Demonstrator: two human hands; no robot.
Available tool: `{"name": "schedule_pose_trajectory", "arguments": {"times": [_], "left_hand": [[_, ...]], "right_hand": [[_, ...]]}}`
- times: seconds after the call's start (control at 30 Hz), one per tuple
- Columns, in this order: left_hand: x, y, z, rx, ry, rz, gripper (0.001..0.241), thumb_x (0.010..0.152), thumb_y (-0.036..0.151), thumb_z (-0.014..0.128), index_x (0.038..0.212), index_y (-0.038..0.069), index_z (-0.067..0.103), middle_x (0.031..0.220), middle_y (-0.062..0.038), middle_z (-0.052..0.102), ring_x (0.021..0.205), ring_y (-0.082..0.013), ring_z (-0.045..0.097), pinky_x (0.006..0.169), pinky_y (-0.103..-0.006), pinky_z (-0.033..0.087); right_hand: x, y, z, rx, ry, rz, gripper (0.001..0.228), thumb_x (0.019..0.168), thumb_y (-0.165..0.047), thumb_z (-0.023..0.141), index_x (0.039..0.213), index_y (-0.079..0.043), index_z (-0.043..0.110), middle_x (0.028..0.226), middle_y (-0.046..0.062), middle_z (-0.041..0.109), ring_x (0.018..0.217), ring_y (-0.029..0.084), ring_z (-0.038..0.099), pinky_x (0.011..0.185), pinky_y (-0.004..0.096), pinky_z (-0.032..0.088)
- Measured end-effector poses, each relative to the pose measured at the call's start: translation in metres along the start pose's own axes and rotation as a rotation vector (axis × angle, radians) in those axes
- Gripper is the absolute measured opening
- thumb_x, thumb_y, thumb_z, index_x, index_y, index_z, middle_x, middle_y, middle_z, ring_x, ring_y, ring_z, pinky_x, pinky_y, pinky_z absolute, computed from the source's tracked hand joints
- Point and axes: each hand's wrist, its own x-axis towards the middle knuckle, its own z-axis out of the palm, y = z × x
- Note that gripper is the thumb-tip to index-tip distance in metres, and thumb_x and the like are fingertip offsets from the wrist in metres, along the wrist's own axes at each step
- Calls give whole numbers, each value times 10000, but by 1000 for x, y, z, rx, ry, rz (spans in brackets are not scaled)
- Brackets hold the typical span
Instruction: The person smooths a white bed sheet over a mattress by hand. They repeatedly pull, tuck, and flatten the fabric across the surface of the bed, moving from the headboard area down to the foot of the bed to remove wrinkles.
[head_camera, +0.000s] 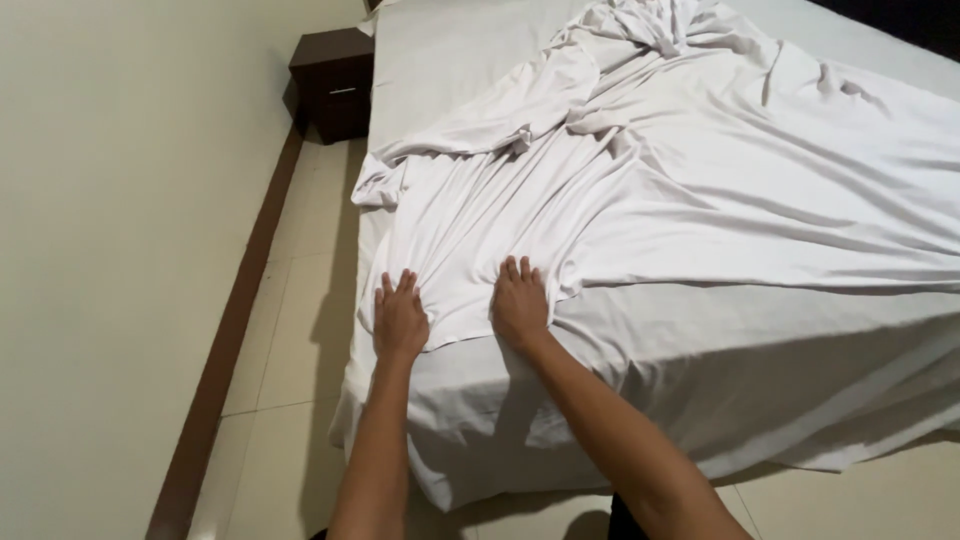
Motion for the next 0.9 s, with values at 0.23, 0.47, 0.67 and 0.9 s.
{"name": "schedule_pose_trajectory", "arguments": {"times": [0.23, 0.47, 0.67, 0.9], "left_hand": [[-34, 25, -7, -51, -1, 125, 445, 1056, 187, 377, 1413, 8, 573, 1545, -133, 511, 1510, -371, 310, 1239, -475, 219], [-78, 57, -17, -157, -55, 149, 407, 1059, 172, 414, 1379, -1, 596, 1508, -152, 539, 1490, -392, 361, 1234, -482, 259], [-132, 95, -25, -166, -49, 196, 426, 1041, 148, 446, 1410, -29, 565, 1512, -186, 531, 1477, -419, 361, 1211, -486, 279], [-96, 109, -53, -314, -25, 180, 530, 1020, 291, 537, 1430, -45, 544, 1492, -227, 540, 1472, -421, 376, 1213, -490, 276]], "right_hand": [[-34, 17, -18, -17, -19, -61, 584, 895, -123, 523, 1435, 96, 478, 1517, 265, 485, 1446, 440, 399, 1184, 577, 282], [-75, 54, -19, -115, 51, -133, 556, 888, -133, 539, 1402, 78, 516, 1492, 250, 529, 1435, 404, 451, 1187, 551, 311], [-101, 57, -54, -153, 48, -144, 495, 936, -158, 519, 1391, 36, 542, 1486, 201, 553, 1441, 356, 464, 1211, 553, 280], [-66, 10, -89, -86, 137, -17, 654, 969, -427, 551, 1423, 43, 529, 1499, 227, 520, 1472, 365, 385, 1217, 555, 204]]}}
